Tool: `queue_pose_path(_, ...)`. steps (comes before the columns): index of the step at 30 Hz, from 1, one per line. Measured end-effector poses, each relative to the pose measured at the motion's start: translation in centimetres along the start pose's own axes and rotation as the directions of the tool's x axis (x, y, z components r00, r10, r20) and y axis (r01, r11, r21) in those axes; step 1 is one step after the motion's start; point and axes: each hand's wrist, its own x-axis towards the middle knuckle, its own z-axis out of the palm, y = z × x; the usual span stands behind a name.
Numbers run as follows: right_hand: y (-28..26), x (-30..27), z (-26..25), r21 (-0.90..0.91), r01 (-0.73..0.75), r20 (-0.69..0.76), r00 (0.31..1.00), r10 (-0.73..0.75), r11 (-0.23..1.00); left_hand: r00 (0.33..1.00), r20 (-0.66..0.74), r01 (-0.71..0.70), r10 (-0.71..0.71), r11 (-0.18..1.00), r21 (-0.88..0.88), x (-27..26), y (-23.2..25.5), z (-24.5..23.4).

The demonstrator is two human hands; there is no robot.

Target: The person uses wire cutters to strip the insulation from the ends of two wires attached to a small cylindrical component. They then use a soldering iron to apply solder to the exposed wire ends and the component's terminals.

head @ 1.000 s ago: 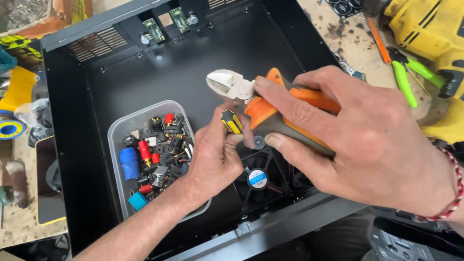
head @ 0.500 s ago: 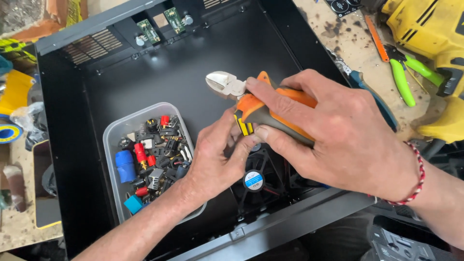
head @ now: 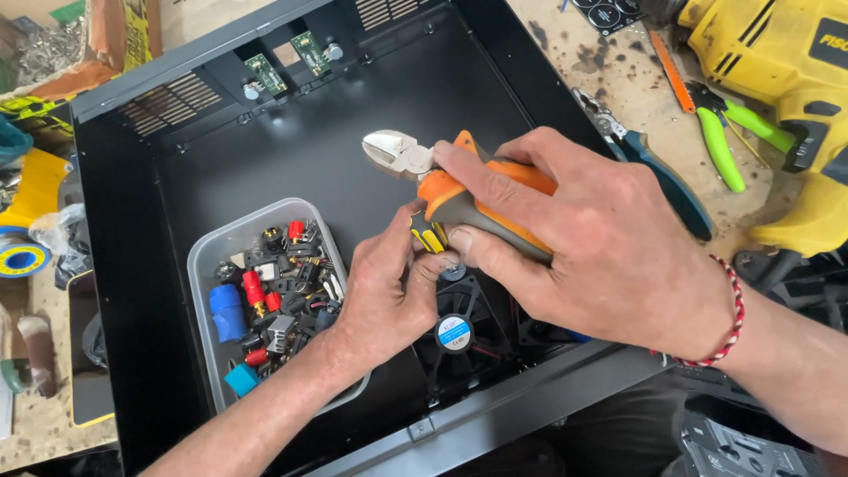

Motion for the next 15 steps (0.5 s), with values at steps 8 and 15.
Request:
queue_pose_path(8, 0.1, -0.1, 0.3, 0.013, -0.002, 0.013, 1.0, 0.002, 1.0, 0.999, 0.028, -0.037, 0.038, 0.999, -0.033, 0.7, 0.0, -0.9)
queue_pose_path(15, 0.5, -0.3, 0.5, 0.008, -0.018, -0.003, 1.0, 0.018, 1.0, 0.999, -0.032, 0.013, -0.014, 0.999, -0.032, 1.5, 0.2, -2.5)
